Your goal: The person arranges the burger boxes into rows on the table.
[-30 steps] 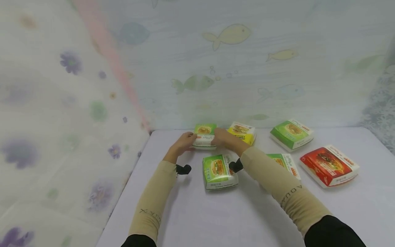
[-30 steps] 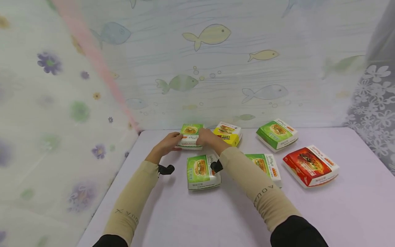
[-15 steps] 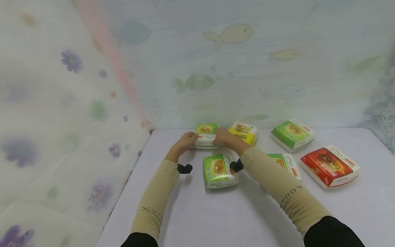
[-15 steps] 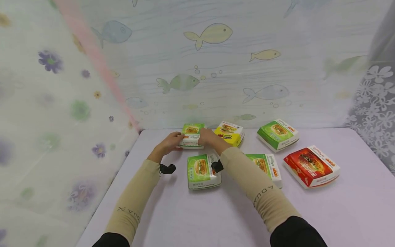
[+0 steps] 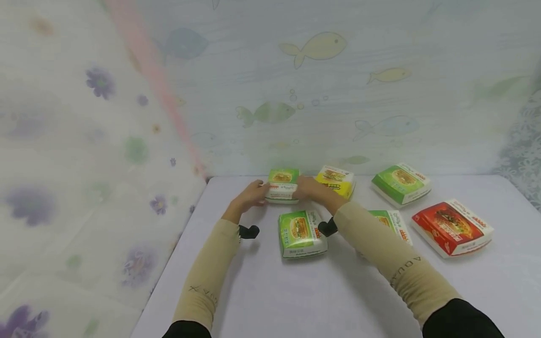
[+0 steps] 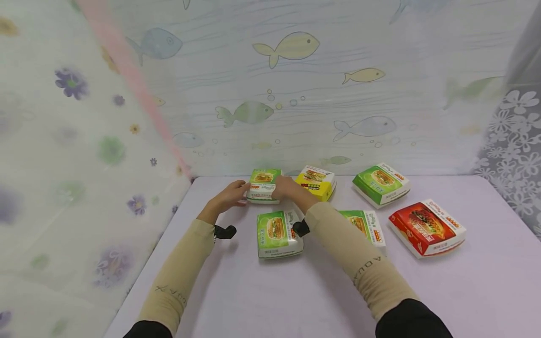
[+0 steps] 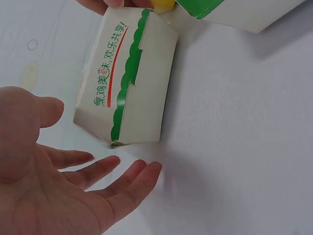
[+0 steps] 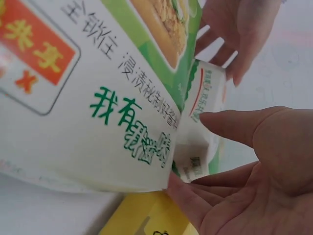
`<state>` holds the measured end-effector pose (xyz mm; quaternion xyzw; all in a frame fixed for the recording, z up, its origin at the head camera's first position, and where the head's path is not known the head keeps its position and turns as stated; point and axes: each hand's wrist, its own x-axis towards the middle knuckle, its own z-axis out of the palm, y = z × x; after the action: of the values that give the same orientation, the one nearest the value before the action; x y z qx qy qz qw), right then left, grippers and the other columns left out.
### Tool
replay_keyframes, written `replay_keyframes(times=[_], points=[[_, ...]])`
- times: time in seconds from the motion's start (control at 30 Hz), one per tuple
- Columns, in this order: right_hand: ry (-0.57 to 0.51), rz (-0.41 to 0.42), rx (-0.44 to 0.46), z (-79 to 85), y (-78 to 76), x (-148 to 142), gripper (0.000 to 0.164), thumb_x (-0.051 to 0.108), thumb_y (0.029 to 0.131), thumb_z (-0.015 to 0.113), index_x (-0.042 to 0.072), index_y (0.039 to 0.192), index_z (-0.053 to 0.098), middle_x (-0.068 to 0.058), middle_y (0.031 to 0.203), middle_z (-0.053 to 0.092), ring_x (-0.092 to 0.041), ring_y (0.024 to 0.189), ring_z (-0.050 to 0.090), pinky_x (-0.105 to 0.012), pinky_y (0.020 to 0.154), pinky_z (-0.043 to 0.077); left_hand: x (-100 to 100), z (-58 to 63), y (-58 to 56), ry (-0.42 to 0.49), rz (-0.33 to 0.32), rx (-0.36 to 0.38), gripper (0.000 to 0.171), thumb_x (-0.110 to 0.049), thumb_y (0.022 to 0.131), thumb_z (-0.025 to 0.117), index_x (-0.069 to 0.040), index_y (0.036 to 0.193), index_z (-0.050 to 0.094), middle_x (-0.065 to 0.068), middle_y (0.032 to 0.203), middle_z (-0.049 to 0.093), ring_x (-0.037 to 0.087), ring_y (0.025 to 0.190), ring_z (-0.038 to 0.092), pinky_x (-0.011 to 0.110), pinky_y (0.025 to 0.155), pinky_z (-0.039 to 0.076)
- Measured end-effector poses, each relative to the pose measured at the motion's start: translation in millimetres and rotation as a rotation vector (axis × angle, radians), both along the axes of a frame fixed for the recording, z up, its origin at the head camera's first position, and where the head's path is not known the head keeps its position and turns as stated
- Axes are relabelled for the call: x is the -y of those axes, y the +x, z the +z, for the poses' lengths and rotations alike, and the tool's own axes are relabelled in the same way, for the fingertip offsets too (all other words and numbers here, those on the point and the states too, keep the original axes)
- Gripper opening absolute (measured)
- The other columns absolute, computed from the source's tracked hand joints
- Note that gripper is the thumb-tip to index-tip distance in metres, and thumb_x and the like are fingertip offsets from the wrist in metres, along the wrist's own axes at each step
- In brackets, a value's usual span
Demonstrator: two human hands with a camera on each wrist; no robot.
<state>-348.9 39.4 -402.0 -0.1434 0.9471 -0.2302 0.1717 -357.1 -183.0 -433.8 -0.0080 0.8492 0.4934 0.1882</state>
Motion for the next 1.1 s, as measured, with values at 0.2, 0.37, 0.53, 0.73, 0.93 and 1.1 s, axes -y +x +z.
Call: replay_keyframes(times=[0.2,0.37,0.53,0.73,0.93,1.1], points=[[-0.035,0.014,0.006,15.0,11.1,-12.4,0.054,0.022,0.094,0.067,-0.007,0.137,0.052,-0.022,0.128,0.061,-0.033,0.112,0.059,-0.046,0.104,0.047,10.9,7.1,11.4,-0.063,-0.022,-0.005,0.073,-0.045,0.109,0.043,-0.002,0.162,0.017,0.022,0.165,0.026,0.039,0.138,0.048,0.044,0.106,0.050],[-0.068,0.066,0.008,26.5,23.9,-23.5,0.061,0.026,0.100,0.062,-0.005,0.149,0.044,-0.026,0.150,0.048,-0.041,0.139,0.046,-0.053,0.119,0.032,17.0,11.1,22.3,-0.117,-0.014,-0.023,0.073,-0.045,0.109,0.044,-0.002,0.162,0.017,0.022,0.164,0.028,0.038,0.141,0.044,0.047,0.108,0.048],[0.015,0.133,-0.037,36.3,39.6,-34.4,0.061,0.031,0.103,0.058,-0.007,0.148,0.044,-0.027,0.148,0.050,-0.043,0.137,0.048,-0.053,0.115,0.039,22.9,14.5,41.3,-0.225,-0.050,-0.065,0.073,-0.049,0.108,0.043,-0.005,0.162,0.021,0.019,0.161,0.035,0.038,0.139,0.047,0.053,0.111,0.043],[0.021,0.173,-0.042,37.9,52.8,-45.8,0.055,0.031,0.103,0.059,-0.008,0.140,0.051,-0.025,0.133,0.060,-0.040,0.125,0.057,-0.050,0.103,0.049,28.4,16.8,64.3,-0.257,-0.105,-0.119,0.073,-0.053,0.107,0.042,-0.007,0.162,0.024,0.017,0.161,0.037,0.040,0.150,0.030,0.060,0.117,0.032],[-0.002,0.164,-0.017,29.4,61.3,-58.0,0.057,0.032,0.103,0.059,-0.007,0.143,0.050,-0.026,0.137,0.058,-0.041,0.128,0.055,-0.052,0.104,0.049,26.1,12.5,84.0,-0.234,-0.133,-0.141,0.072,-0.053,0.106,0.045,-0.010,0.161,0.028,0.013,0.158,0.042,0.040,0.146,0.037,0.061,0.113,0.037],[-0.032,0.137,-0.003,23.5,70.1,-65.1,0.059,0.032,0.103,0.059,-0.007,0.146,0.047,-0.027,0.140,0.056,-0.043,0.131,0.052,-0.054,0.107,0.046,22.0,7.1,97.7,-0.185,-0.147,-0.151,0.067,-0.048,0.106,0.050,-0.011,0.159,0.034,0.012,0.155,0.046,0.037,0.139,0.047,0.055,0.105,0.047]])
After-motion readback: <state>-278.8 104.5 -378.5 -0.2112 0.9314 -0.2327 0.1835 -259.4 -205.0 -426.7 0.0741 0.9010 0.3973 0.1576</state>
